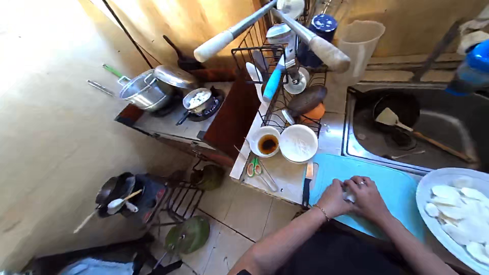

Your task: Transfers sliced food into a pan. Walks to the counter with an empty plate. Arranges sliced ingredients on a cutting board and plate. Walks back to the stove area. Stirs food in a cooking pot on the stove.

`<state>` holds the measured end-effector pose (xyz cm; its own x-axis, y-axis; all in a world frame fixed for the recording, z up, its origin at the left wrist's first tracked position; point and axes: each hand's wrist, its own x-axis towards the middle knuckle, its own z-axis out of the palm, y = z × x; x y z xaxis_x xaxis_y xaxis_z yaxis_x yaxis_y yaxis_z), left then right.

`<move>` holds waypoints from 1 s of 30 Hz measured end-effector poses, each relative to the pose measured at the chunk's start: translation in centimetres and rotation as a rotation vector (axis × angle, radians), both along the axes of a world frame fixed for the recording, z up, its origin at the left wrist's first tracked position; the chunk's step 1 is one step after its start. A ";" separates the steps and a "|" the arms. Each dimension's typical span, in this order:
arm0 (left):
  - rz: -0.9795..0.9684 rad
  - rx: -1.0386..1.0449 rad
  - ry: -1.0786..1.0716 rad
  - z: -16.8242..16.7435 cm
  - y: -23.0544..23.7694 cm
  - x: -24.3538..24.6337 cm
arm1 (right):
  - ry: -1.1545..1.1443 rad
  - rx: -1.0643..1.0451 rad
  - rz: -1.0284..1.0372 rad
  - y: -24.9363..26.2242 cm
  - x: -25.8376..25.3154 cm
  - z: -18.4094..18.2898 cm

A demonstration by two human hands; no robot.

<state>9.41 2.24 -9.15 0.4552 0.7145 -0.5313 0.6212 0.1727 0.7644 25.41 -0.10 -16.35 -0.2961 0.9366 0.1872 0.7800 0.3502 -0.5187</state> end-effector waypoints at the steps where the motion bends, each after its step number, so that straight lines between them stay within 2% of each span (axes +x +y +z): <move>1: 0.038 0.008 -0.020 -0.1 -0.3 0.0 | -0.007 0.026 0.020 0.1 0.1 -0.1; 5: 0.121 0.052 -0.015 -0.5 -1.3 -0.5 | -0.011 0.091 0.083 0.2 0.0 -0.3; 10: 0.083 0.104 0.051 -0.8 -1.3 -0.7 | 0.028 0.247 0.116 0.6 0.0 -1.0; 13: 0.125 0.089 0.009 -0.8 -1.4 -1.0 | 0.063 0.192 0.130 0.9 0.4 -0.1; 17: 0.148 0.119 0.039 -1.4 -1.4 -1.4 | 0.213 0.064 -0.030 1.2 1.2 1.7; 21: 0.026 0.192 0.139 -1.8 -1.4 -1.1 | 0.367 0.157 -0.175 1.1 3.7 4.3; 24: -0.105 0.219 0.198 -1.1 -1.5 0.4 | 0.293 0.195 -0.328 -0.6 8.2 6.6; 26: -0.191 0.201 0.244 -0.6 -1.5 1.7 | 0.131 0.127 -0.463 -2.3 11.6 7.7; 30: -0.310 0.142 0.343 0.2 -1.3 3.2 | -0.078 -0.303 -0.637 -4.8 16.3 9.3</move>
<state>12.63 0.92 -8.99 0.4736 0.6493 -0.5951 0.8474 -0.1519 0.5087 41.72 -4.86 -7.09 0.3251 0.9395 -0.1083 0.8239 -0.3376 -0.4553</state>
